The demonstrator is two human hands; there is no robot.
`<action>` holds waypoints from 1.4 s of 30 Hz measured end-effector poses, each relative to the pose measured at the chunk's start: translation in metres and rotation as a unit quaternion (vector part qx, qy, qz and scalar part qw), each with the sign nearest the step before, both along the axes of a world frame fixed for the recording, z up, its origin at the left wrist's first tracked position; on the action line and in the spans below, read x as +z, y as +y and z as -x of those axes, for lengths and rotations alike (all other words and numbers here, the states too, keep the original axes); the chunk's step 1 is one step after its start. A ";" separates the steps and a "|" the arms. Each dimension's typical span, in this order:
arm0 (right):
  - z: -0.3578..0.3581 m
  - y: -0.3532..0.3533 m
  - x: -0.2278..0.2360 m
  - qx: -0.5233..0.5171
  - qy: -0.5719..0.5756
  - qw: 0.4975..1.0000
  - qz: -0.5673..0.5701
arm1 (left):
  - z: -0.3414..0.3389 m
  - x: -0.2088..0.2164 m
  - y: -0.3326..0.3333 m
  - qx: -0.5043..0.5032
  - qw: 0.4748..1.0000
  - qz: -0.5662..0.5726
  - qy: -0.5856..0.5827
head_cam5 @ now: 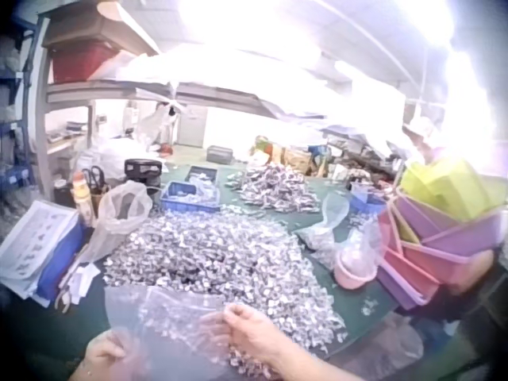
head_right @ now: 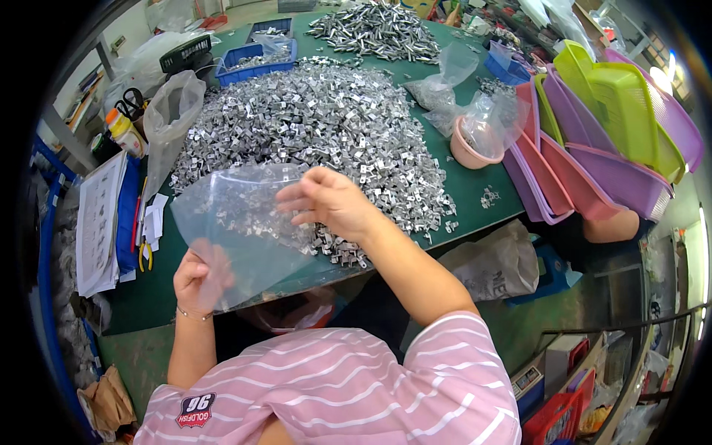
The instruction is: The person sits at a green workbench and repeatedly picks up small metal clips from a large pile. They manipulate each clip with both hands, then place it into a small container. The person briefly pauses to gather more clips from a plastic bag before resuming the repetitive assembly process.
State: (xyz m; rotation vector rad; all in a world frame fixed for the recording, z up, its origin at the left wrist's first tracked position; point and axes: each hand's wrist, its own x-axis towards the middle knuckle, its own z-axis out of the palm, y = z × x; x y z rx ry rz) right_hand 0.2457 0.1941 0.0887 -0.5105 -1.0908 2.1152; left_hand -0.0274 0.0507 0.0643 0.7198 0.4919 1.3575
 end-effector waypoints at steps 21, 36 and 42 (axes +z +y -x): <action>0.021 0.028 0.077 0.060 -0.176 0.956 -0.226 | 0.037 0.027 0.014 0.080 0.987 -0.083 -0.111; 0.014 0.159 0.463 -0.589 -0.407 0.427 -0.553 | 0.022 -0.084 -0.041 0.358 0.795 0.033 0.488; 0.049 0.210 0.432 -0.658 -0.432 0.239 -0.569 | 0.022 -0.086 -0.039 0.378 0.794 0.042 0.475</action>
